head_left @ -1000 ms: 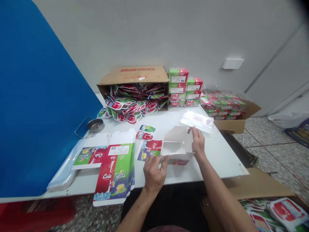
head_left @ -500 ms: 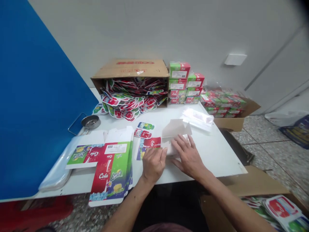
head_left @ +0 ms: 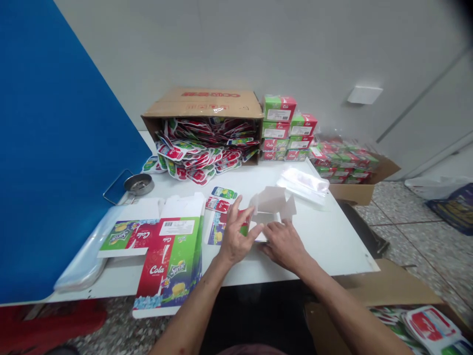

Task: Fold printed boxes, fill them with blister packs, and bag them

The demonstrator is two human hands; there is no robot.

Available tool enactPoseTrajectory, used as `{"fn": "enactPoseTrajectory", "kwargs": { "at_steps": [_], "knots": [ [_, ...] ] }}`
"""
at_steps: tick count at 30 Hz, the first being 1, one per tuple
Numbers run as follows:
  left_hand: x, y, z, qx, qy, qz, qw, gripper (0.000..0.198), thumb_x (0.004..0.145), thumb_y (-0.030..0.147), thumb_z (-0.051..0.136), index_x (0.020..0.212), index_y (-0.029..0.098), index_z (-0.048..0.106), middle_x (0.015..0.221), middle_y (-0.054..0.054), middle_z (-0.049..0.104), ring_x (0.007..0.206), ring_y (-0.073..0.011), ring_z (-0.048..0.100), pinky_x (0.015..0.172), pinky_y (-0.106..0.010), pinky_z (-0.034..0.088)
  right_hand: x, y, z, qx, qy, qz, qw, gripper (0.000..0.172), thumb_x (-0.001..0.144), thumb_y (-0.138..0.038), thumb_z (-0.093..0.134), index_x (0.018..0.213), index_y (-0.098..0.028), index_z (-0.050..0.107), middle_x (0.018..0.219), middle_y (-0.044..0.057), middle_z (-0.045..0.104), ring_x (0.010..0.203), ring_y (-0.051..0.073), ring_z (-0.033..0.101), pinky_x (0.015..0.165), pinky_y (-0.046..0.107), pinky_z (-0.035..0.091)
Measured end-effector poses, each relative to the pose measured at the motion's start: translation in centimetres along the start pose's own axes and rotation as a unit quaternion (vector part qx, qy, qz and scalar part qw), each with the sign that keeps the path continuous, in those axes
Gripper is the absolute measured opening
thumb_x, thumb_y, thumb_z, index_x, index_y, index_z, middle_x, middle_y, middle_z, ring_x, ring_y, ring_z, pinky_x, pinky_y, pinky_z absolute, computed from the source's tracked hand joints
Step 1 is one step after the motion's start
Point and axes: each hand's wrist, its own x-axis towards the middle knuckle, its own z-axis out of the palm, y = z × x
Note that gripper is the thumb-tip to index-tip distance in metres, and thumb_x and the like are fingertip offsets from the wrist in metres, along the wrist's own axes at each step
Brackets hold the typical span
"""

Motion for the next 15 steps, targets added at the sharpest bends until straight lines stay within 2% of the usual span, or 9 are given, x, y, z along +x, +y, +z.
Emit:
{"fn": "enactPoseTrajectory", "kwargs": {
  "at_steps": [2,4,5,7,9,11,13,15],
  "knots": [
    [1.2,-0.1,0.0,-0.043,-0.005,-0.033,0.999,0.030,0.096,0.039,0.057,0.115,0.023,0.073,0.154,-0.012,0.045,0.148,-0.0311,0.036,0.120,-0.052,0.032,0.1,0.1,-0.2,0.000,-0.006,-0.004,1.000,0.038,0.088,-0.036,0.069,0.120,-0.017,0.062,0.101,0.012,0.073,0.099,0.032,0.066,0.097,0.049,0.039],
    [2.3,-0.4,0.6,-0.050,0.023,-0.090,0.994,0.025,0.091,0.040,0.065,0.104,0.020,0.072,0.145,-0.015,0.054,0.141,-0.0309,0.046,0.114,-0.050,0.040,0.2,0.1,-0.2,-0.002,-0.008,-0.006,1.000,0.036,0.088,-0.036,0.070,0.118,-0.017,0.063,0.101,0.012,0.073,0.099,0.032,0.066,0.097,0.049,0.039],
    [2.8,-0.6,1.0,-0.039,0.032,-0.113,0.992,0.029,0.084,0.039,0.073,0.105,0.020,0.069,0.140,-0.016,0.057,0.135,-0.0316,0.052,0.109,-0.050,0.044,0.3,0.1,-0.2,-0.004,-0.008,-0.006,1.000,0.035,0.088,-0.036,0.069,0.118,-0.017,0.063,0.101,0.012,0.074,0.099,0.032,0.067,0.097,0.049,0.039],
    [3.5,-1.0,1.7,0.000,0.033,-0.136,0.990,0.054,0.071,0.032,0.082,0.119,0.019,0.061,0.134,-0.017,0.060,0.125,-0.0335,0.058,0.102,-0.050,0.048,0.5,0.0,-0.2,-0.005,-0.007,-0.006,1.000,0.035,0.088,-0.036,0.071,0.116,-0.017,0.063,0.101,0.013,0.074,0.100,0.031,0.067,0.098,0.049,0.040],
    [4.0,-1.3,2.2,0.051,0.010,-0.149,0.987,0.070,0.069,0.022,0.080,0.133,0.018,0.051,0.136,-0.019,0.059,0.123,-0.0362,0.059,0.102,-0.052,0.047,0.6,0.0,-0.3,0.000,-0.008,-0.003,1.000,0.034,0.086,-0.035,0.073,0.112,-0.016,0.063,0.100,0.013,0.073,0.099,0.031,0.067,0.098,0.049,0.042],
    [4.2,-1.5,2.4,0.102,-0.029,-0.176,0.979,0.074,0.071,0.016,0.073,0.140,0.018,0.046,0.144,-0.021,0.053,0.130,-0.0387,0.054,0.106,-0.051,0.043,0.2,0.0,-0.5,0.017,0.004,-0.001,1.000,0.029,0.085,-0.033,0.074,0.107,-0.016,0.064,0.099,0.013,0.073,0.098,0.032,0.067,0.098,0.051,0.044],
    [4.3,-1.8,2.2,0.114,-0.069,-0.215,0.967,0.076,0.072,0.014,0.069,0.143,0.015,0.044,0.150,-0.022,0.048,0.137,-0.0387,0.048,0.110,-0.049,0.040,-0.8,0.4,-0.8,0.065,0.043,-0.035,0.996,0.025,0.086,-0.031,0.073,0.106,-0.017,0.065,0.106,0.015,0.072,0.103,0.032,0.067,0.101,0.052,0.045],
    [4.1,-2.2,1.9,0.062,-0.104,-0.245,0.962,0.075,0.072,0.016,0.069,0.143,0.015,0.044,0.148,-0.021,0.050,0.136,-0.0362,0.049,0.109,-0.045,0.041,-2.3,1.3,-1.1,0.165,0.129,-0.080,0.975,0.024,0.089,-0.030,0.071,0.111,-0.020,0.066,0.117,0.014,0.070,0.109,0.030,0.066,0.100,0.049,0.049]
  ]
}}
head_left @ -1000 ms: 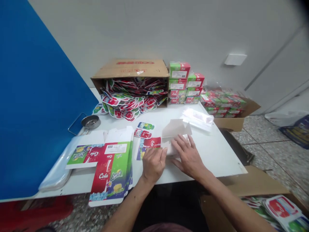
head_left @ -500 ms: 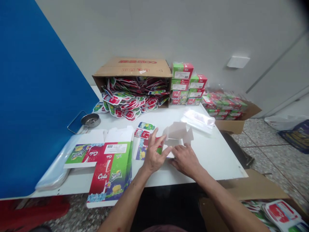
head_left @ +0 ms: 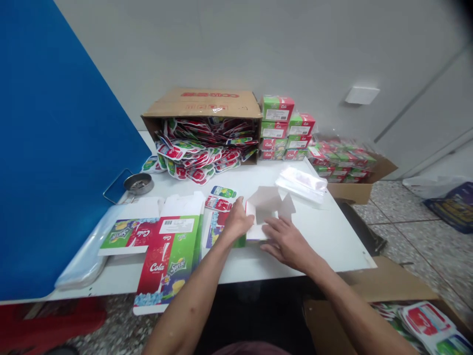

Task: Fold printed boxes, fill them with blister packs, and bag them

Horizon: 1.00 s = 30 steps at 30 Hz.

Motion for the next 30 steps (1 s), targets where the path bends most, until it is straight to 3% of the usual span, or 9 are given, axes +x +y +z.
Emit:
{"fn": "enactPoseTrajectory", "kwargs": {
  "at_steps": [2,5,8,11,14,20,25,28,30],
  "knots": [
    [0.0,-0.6,-0.1,-0.088,-0.055,-0.009,0.995,0.066,0.075,0.021,0.068,0.138,0.017,0.048,0.137,-0.017,0.061,0.124,-0.0323,0.059,0.100,-0.042,0.049,-1.4,1.1,-1.0,0.112,0.164,0.023,0.980,0.022,0.092,-0.029,0.068,0.114,-0.024,0.067,0.119,0.011,0.070,0.109,0.028,0.067,0.096,0.046,0.053],
    [-0.2,-1.3,0.2,-0.199,-0.068,-0.003,0.978,0.055,0.078,0.026,0.068,0.131,0.020,0.054,0.122,-0.011,0.068,0.106,-0.0263,0.067,0.087,-0.036,0.053,-1.7,3.9,-1.6,0.252,0.391,0.219,0.858,0.026,0.092,-0.036,0.066,0.116,-0.025,0.066,0.108,0.007,0.070,0.099,0.025,0.068,0.086,0.044,0.057],
    [-0.4,-1.2,0.5,-0.244,-0.043,0.017,0.969,0.061,0.075,0.021,0.069,0.134,0.021,0.052,0.119,-0.009,0.068,0.100,-0.0233,0.067,0.082,-0.032,0.054,0.4,6.6,-0.7,0.438,0.311,0.363,0.761,0.046,0.085,-0.050,0.071,0.123,-0.025,0.064,0.120,0.008,0.069,0.104,0.026,0.068,0.080,0.040,0.059],
    [-0.7,-1.1,0.5,-0.273,-0.066,0.015,0.960,0.059,0.076,0.021,0.068,0.133,0.021,0.052,0.109,-0.007,0.070,0.091,-0.0218,0.068,0.075,-0.031,0.054,3.0,7.8,0.9,0.541,0.155,0.398,0.724,0.054,0.075,-0.047,0.080,0.122,-0.024,0.066,0.122,0.009,0.070,0.107,0.027,0.068,0.084,0.039,0.057],
    [-0.7,-1.5,0.8,-0.312,-0.060,0.018,0.948,0.055,0.076,0.022,0.070,0.128,0.020,0.054,0.107,-0.006,0.070,0.093,-0.0222,0.067,0.076,-0.031,0.054,4.1,7.8,2.2,0.532,0.100,0.383,0.748,0.055,0.070,-0.036,0.082,0.120,-0.020,0.066,0.107,0.009,0.075,0.096,0.027,0.071,0.082,0.038,0.056],
    [-0.6,-2.1,1.7,-0.405,-0.059,0.036,0.911,0.080,0.071,0.019,0.075,0.145,0.024,0.045,0.121,-0.008,0.068,0.099,-0.0234,0.068,0.080,-0.031,0.055,3.4,8.5,3.4,0.344,0.096,0.341,0.870,0.056,0.075,-0.028,0.072,0.130,-0.023,0.062,0.106,0.006,0.076,0.097,0.026,0.070,0.086,0.040,0.055],
    [-0.8,-2.3,2.3,-0.454,-0.056,0.058,0.887,0.065,0.073,0.027,0.080,0.132,0.021,0.054,0.115,-0.007,0.071,0.101,-0.0239,0.068,0.086,-0.034,0.054,2.8,8.0,4.2,0.388,0.189,0.237,0.870,0.059,0.080,-0.040,0.077,0.135,-0.028,0.060,0.139,0.008,0.063,0.127,0.027,0.058,0.103,0.042,0.048],
    [-0.9,-2.8,2.8,-0.429,0.011,0.089,0.899,0.054,0.073,0.038,0.083,0.120,0.020,0.063,0.119,-0.008,0.070,0.109,-0.0247,0.066,0.097,-0.037,0.050,2.3,7.2,4.4,0.407,0.199,0.199,0.869,0.031,0.091,-0.047,0.064,0.114,-0.028,0.074,0.139,0.006,0.062,0.134,0.026,0.053,0.114,0.043,0.038],
    [-0.9,-3.1,2.9,-0.401,0.058,0.111,0.907,0.039,0.078,0.046,0.079,0.104,0.019,0.069,0.123,-0.010,0.068,0.117,-0.0258,0.062,0.104,-0.038,0.045,2.1,6.9,4.4,0.413,0.191,0.219,0.863,0.034,0.096,-0.051,0.055,0.094,-0.026,0.078,0.141,0.006,0.061,0.136,0.028,0.052,0.116,0.044,0.034]
  ]
}}
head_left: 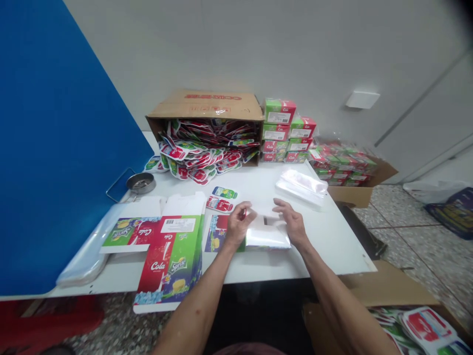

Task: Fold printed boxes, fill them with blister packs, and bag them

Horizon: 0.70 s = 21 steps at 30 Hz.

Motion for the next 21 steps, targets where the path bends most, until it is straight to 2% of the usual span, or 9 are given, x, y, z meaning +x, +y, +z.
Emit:
{"fn": "enactPoseTrajectory", "kwargs": {
  "at_steps": [3,4,6,8,11,14,16,18,21],
  "knots": [
    [0.0,0.3,-0.4,0.022,0.006,0.009,1.000,0.032,0.084,0.049,0.071,0.089,0.018,0.069,0.124,-0.011,0.068,0.117,-0.0259,0.062,0.105,-0.038,0.044,0.1,-0.4,-0.2,-0.035,-0.023,0.043,0.998,0.032,0.083,-0.054,0.071,0.082,-0.022,0.073,0.142,0.009,0.060,0.134,0.031,0.053,0.113,0.044,0.037],
    [0.1,0.7,-0.5,0.033,-0.003,-0.001,0.999,0.030,0.083,0.046,0.073,0.092,0.018,0.069,0.123,-0.012,0.068,0.112,-0.0253,0.064,0.101,-0.038,0.047,0.2,-0.7,-0.4,-0.058,-0.038,0.053,0.996,0.034,0.076,-0.054,0.078,0.088,-0.022,0.072,0.141,0.011,0.060,0.131,0.032,0.055,0.110,0.044,0.040],
    [0.5,1.7,-0.8,0.083,-0.034,-0.030,0.995,0.041,0.077,0.038,0.080,0.110,0.019,0.067,0.121,-0.011,0.069,0.105,-0.0240,0.066,0.093,-0.036,0.051,0.7,-1.4,-0.7,-0.118,-0.066,0.081,0.987,0.058,0.067,-0.054,0.085,0.112,-0.023,0.066,0.136,0.012,0.062,0.120,0.030,0.061,0.102,0.043,0.046],
    [1.0,2.9,-1.0,0.180,-0.077,-0.054,0.979,0.053,0.074,0.031,0.080,0.124,0.020,0.063,0.117,-0.010,0.070,0.102,-0.0242,0.066,0.090,-0.035,0.051,1.1,-2.3,-0.8,-0.200,-0.096,0.118,0.968,0.075,0.067,-0.057,0.084,0.129,-0.025,0.057,0.128,0.010,0.065,0.110,0.029,0.063,0.094,0.041,0.049],
    [1.5,4.2,-1.0,0.325,-0.102,-0.049,0.939,0.041,0.076,0.027,0.074,0.116,0.021,0.069,0.106,-0.007,0.072,0.097,-0.0256,0.066,0.087,-0.035,0.050,1.5,-3.4,-0.6,-0.319,-0.128,0.139,0.929,0.067,0.074,-0.058,0.078,0.130,-0.027,0.058,0.117,0.009,0.068,0.104,0.029,0.063,0.087,0.039,0.048],
    [1.4,4.3,-0.8,0.366,-0.085,-0.039,0.926,0.031,0.079,0.029,0.070,0.110,0.023,0.070,0.098,-0.005,0.072,0.090,-0.0253,0.065,0.082,-0.034,0.049,1.4,-3.7,-0.1,-0.396,-0.117,0.132,0.901,0.061,0.076,-0.061,0.075,0.125,-0.027,0.062,0.110,0.011,0.069,0.098,0.031,0.064,0.082,0.040,0.047],
    [1.2,3.8,-0.7,0.349,-0.077,-0.036,0.933,0.027,0.083,0.033,0.068,0.108,0.024,0.070,0.096,-0.005,0.072,0.088,-0.0245,0.065,0.080,-0.033,0.048,1.3,-3.6,-0.1,-0.386,-0.115,0.128,0.906,0.062,0.076,-0.064,0.075,0.125,-0.028,0.063,0.108,0.012,0.070,0.095,0.032,0.065,0.080,0.041,0.047],
    [1.1,3.4,-0.7,0.317,-0.075,-0.038,0.945,0.026,0.087,0.041,0.065,0.105,0.024,0.070,0.095,-0.004,0.072,0.088,-0.0237,0.064,0.078,-0.032,0.047,1.2,-3.4,-0.2,-0.331,-0.115,0.125,0.928,0.063,0.076,-0.066,0.073,0.127,-0.030,0.063,0.107,0.011,0.071,0.094,0.032,0.065,0.082,0.042,0.048],
    [1.0,3.1,-0.9,0.285,-0.080,-0.048,0.954,0.028,0.089,0.047,0.062,0.099,0.022,0.070,0.087,-0.003,0.071,0.083,-0.0221,0.063,0.073,-0.030,0.045,1.0,-3.2,-0.5,-0.258,-0.107,0.130,0.951,0.063,0.081,-0.069,0.067,0.132,-0.031,0.062,0.114,0.010,0.071,0.102,0.033,0.066,0.092,0.046,0.048]
  ]
}}
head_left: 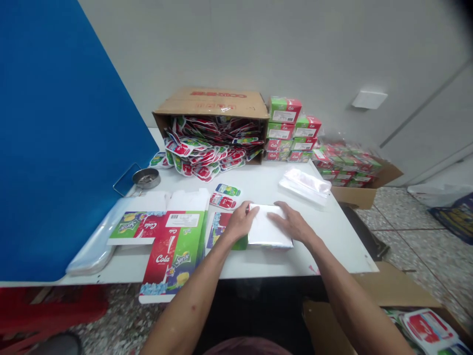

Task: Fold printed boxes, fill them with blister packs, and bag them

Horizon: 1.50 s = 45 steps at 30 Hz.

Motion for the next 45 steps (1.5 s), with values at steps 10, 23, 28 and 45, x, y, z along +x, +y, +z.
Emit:
{"fn": "enactPoseTrajectory", "kwargs": {
  "at_steps": [10,23,28,45],
  "knots": [
    [-5.0,3.8,-0.5,-0.044,0.022,0.198,0.979,0.035,0.092,0.037,0.065,0.124,0.024,0.068,0.127,-0.010,0.068,0.127,-0.0302,0.057,0.113,-0.045,0.040,-6.2,0.6,-2.3,0.290,-0.135,-0.009,0.947,0.072,0.079,-0.056,0.076,0.141,-0.026,0.054,0.129,0.011,0.068,0.112,0.032,0.066,0.091,0.046,0.056],
    [-5.5,1.2,0.1,-0.113,0.077,-0.074,0.988,0.036,0.086,0.048,0.069,0.104,0.017,0.074,0.106,-0.014,0.077,0.104,-0.0337,0.069,0.090,-0.042,0.052,-9.1,5.5,4.3,-0.231,0.189,-0.385,0.873,0.076,0.083,-0.012,0.064,0.152,-0.031,0.036,0.147,0.013,0.053,0.147,0.036,0.036,0.118,0.068,0.026],
    [-5.2,0.4,0.8,-0.058,0.079,-0.018,0.995,0.038,0.096,0.047,0.053,0.093,0.019,0.077,0.100,-0.011,0.079,0.106,-0.0332,0.070,0.095,-0.041,0.050,-10.5,4.3,2.2,-0.219,0.048,-0.346,0.911,0.063,0.085,-0.041,0.073,0.142,-0.027,0.050,0.139,0.012,0.062,0.134,0.035,0.053,0.119,0.063,0.025],
    [5.8,-2.9,-8.1,0.270,-0.074,0.063,0.958,0.069,0.063,0.014,0.077,0.130,0.021,0.060,0.151,-0.021,0.047,0.148,-0.0448,0.028,0.117,-0.068,0.016,-5.9,4.1,2.1,-0.244,0.231,-0.219,0.916,0.021,0.100,-0.034,0.055,0.089,-0.025,0.071,0.093,0.006,0.075,0.086,0.026,0.068,0.093,0.049,0.037]
  ]
}}
